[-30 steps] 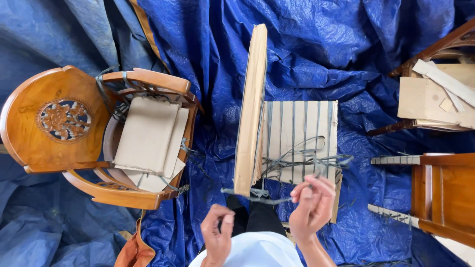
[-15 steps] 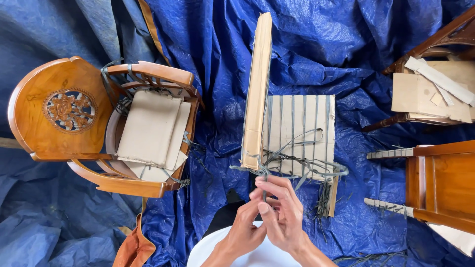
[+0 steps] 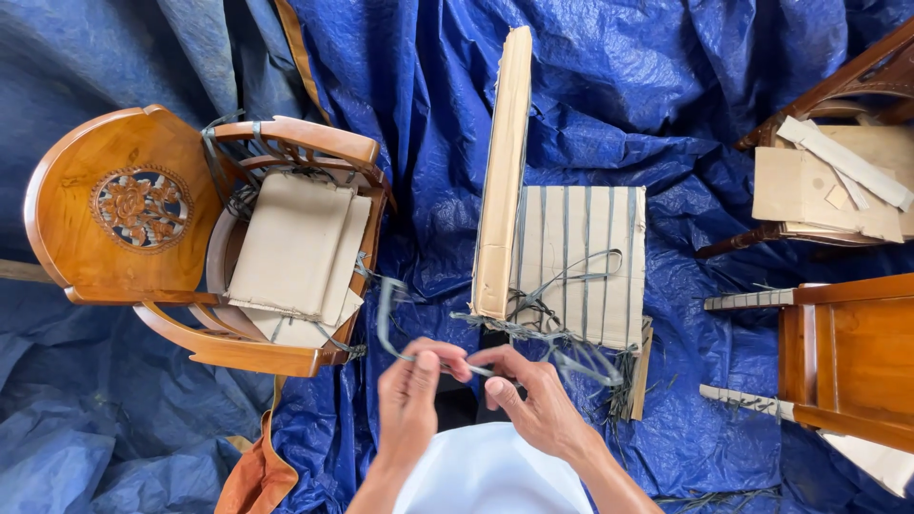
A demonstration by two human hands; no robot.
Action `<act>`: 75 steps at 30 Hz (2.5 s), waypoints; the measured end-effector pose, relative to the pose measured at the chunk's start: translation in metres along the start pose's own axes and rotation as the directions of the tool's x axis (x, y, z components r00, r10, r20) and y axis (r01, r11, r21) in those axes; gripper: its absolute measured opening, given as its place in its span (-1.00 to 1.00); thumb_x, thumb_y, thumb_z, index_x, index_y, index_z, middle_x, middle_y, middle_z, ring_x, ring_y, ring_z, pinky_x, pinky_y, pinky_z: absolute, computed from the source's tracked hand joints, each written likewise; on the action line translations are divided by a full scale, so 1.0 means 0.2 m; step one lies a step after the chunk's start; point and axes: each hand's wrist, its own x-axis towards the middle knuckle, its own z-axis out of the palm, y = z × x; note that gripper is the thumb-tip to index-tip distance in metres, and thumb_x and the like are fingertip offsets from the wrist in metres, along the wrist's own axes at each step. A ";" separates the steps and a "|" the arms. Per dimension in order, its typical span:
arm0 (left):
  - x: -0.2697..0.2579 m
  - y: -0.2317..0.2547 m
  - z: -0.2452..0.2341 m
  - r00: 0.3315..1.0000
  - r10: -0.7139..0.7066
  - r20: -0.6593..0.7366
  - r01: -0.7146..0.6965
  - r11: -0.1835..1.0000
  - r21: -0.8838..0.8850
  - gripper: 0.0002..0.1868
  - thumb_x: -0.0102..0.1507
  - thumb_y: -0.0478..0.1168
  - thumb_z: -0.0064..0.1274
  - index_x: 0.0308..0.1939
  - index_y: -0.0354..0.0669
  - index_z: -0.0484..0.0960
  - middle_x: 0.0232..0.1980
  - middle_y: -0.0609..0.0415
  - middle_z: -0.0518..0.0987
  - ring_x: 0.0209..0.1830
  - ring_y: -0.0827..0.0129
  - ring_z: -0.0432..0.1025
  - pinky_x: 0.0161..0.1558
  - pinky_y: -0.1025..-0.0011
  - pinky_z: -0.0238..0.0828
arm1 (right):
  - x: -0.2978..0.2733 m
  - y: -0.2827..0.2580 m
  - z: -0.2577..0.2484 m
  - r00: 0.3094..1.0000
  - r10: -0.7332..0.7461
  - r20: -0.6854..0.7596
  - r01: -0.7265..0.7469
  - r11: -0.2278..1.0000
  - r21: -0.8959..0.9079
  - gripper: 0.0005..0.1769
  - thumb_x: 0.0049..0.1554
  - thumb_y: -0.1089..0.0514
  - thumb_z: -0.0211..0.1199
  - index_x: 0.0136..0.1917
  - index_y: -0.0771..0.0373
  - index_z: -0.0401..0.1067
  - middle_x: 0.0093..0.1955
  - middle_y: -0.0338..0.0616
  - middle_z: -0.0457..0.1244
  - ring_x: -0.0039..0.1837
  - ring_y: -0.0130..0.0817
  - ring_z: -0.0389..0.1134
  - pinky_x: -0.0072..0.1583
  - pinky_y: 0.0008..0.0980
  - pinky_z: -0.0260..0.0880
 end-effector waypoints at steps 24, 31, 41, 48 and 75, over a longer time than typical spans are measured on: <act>0.06 -0.14 -0.26 0.800 -0.439 -0.408 0.352 0.895 -0.273 -0.59 0.40 -0.13 -0.15 0.25 -0.28 0.48 0.05 -0.05 0.61 -0.15 0.38 0.50 -0.06 0.39 0.52 | 0.09 -0.06 -0.02 0.987 0.147 -0.072 -0.155 0.979 -0.129 -0.74 0.17 0.03 0.29 -0.15 0.28 0.53 -0.46 -0.21 0.25 -0.39 -0.48 0.13 -0.33 -0.37 0.15; 0.03 -0.17 -0.07 0.943 -0.298 -0.151 0.299 0.954 -0.015 -0.65 0.38 -0.16 -0.09 0.20 -0.22 0.51 0.07 0.04 0.60 -0.14 0.51 0.51 -0.07 0.45 0.49 | 0.12 -0.10 0.03 0.999 0.025 -0.030 -0.029 0.987 -0.156 -0.72 0.19 0.00 0.27 -0.15 0.28 0.50 -0.43 -0.21 0.27 -0.40 -0.40 0.16 -0.32 -0.34 0.19; 0.13 -0.12 -0.16 0.914 -0.333 -0.231 0.312 0.942 -0.121 -0.63 0.44 -0.05 -0.16 -0.20 -0.22 0.65 -0.25 0.13 0.63 -0.28 0.50 0.47 -0.16 0.49 0.44 | 0.14 -0.09 0.02 0.985 0.171 -0.011 -0.170 0.967 -0.192 -0.68 0.17 -0.04 0.28 -0.19 0.27 0.48 -0.49 -0.18 0.20 -0.43 -0.36 0.10 -0.34 -0.29 0.11; 0.13 -0.13 -0.24 0.911 -0.265 -0.316 0.207 0.957 -0.204 -0.63 0.48 -0.03 -0.14 -0.19 -0.21 0.65 -0.27 0.13 0.57 -0.31 0.55 0.40 -0.15 0.52 0.39 | 0.16 -0.03 0.00 0.981 0.194 0.006 -0.184 0.941 -0.284 -0.65 0.18 -0.06 0.28 -0.21 0.29 0.47 -0.51 -0.09 0.18 -0.42 -0.27 0.09 -0.31 -0.23 0.09; -0.01 -0.51 -0.29 0.751 -0.573 -0.328 0.497 0.818 -0.289 -0.68 0.45 -0.04 -0.17 -0.21 -0.13 0.60 -0.24 0.12 0.61 -0.32 0.55 0.42 -0.20 0.54 0.38 | -0.19 2.02 0.28 0.828 0.517 -0.217 -0.559 0.731 -0.392 -0.68 0.22 0.01 0.03 0.06 0.09 0.55 0.07 -0.11 0.44 0.16 0.00 0.42 0.21 -0.08 0.40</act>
